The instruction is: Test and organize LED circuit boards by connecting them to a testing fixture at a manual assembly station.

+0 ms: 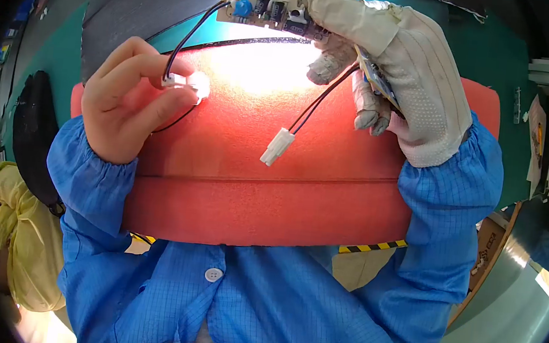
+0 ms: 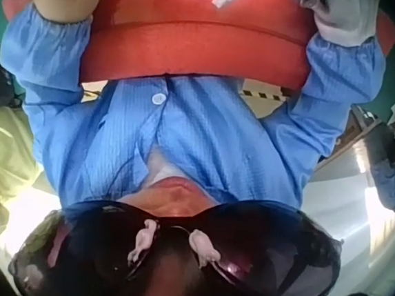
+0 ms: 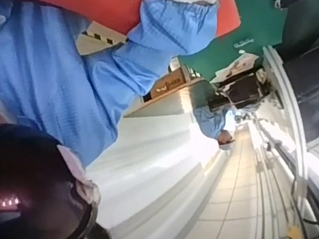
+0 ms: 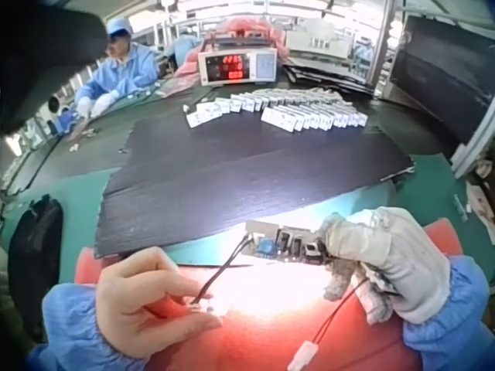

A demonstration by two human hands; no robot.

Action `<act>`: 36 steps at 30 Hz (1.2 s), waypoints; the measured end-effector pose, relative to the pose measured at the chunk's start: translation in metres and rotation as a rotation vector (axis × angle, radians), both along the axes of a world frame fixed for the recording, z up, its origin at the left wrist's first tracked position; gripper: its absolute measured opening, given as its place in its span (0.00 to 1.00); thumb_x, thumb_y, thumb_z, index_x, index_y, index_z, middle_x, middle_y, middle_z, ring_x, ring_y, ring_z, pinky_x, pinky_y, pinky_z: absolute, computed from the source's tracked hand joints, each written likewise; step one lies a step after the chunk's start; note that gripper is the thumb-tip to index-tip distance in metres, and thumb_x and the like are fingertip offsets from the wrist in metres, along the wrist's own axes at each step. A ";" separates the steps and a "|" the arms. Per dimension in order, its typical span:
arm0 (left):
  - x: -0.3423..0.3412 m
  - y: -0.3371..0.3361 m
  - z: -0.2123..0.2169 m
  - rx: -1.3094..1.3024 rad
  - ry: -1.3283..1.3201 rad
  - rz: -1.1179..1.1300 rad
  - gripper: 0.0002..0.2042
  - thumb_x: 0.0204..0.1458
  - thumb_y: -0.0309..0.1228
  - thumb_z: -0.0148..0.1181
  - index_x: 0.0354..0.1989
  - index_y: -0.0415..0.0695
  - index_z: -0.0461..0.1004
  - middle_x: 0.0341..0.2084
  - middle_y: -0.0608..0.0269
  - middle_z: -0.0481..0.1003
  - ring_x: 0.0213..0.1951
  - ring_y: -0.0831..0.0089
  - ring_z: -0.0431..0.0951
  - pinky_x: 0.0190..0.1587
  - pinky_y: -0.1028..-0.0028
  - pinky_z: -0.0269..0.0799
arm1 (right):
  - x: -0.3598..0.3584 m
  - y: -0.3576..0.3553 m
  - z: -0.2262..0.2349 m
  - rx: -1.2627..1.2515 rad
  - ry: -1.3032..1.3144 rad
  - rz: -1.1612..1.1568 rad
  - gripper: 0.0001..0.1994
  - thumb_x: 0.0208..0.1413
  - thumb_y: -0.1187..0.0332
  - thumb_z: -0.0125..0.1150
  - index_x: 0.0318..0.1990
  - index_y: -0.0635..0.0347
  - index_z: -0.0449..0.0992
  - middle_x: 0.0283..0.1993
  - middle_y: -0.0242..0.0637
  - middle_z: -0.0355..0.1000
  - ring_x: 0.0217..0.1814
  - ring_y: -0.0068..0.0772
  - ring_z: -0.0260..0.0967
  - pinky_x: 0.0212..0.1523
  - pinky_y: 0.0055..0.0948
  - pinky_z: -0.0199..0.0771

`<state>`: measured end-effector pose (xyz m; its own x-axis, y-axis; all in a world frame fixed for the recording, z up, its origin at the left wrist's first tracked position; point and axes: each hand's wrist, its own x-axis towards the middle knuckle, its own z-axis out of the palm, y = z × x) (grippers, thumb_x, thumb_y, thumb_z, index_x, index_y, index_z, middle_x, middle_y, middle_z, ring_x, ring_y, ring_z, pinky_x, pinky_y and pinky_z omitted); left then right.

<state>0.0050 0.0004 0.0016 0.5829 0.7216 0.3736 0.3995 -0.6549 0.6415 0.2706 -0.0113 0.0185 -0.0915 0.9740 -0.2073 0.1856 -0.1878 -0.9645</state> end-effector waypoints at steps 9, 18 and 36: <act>0.006 -0.004 0.003 -0.132 -0.411 0.180 0.06 0.43 0.23 0.65 0.28 0.36 0.74 0.19 0.68 0.69 0.21 0.82 0.67 0.24 0.82 0.60 | 0.004 0.000 0.001 -0.119 -0.152 -0.013 0.31 0.55 0.41 0.45 0.24 0.65 0.72 0.21 0.34 0.68 0.06 0.16 0.55 0.05 0.13 0.50; -0.033 0.070 0.013 -0.211 -1.225 0.676 0.14 0.56 0.32 0.51 0.44 0.31 0.68 0.30 0.56 0.73 0.32 0.73 0.72 0.41 0.76 0.67 | -0.017 -0.003 0.007 0.107 0.131 0.080 0.32 0.60 0.43 0.36 0.53 0.68 0.65 0.28 0.36 0.72 0.15 0.13 0.65 0.09 0.09 0.62; 0.013 -0.001 0.002 -0.412 -0.407 0.009 0.08 0.43 0.24 0.66 0.32 0.37 0.76 0.28 0.64 0.75 0.29 0.82 0.72 0.34 0.81 0.69 | -0.031 -0.008 0.018 0.143 -0.115 0.181 0.23 0.41 0.74 0.60 0.49 0.65 0.70 0.39 0.40 0.73 0.35 0.24 0.70 0.43 0.22 0.71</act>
<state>0.0180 -0.0007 0.0034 0.4440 0.8594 0.2537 0.0722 -0.3165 0.9458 0.2398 -0.0190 0.0365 -0.2511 0.9640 -0.0881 0.3143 -0.0049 -0.9493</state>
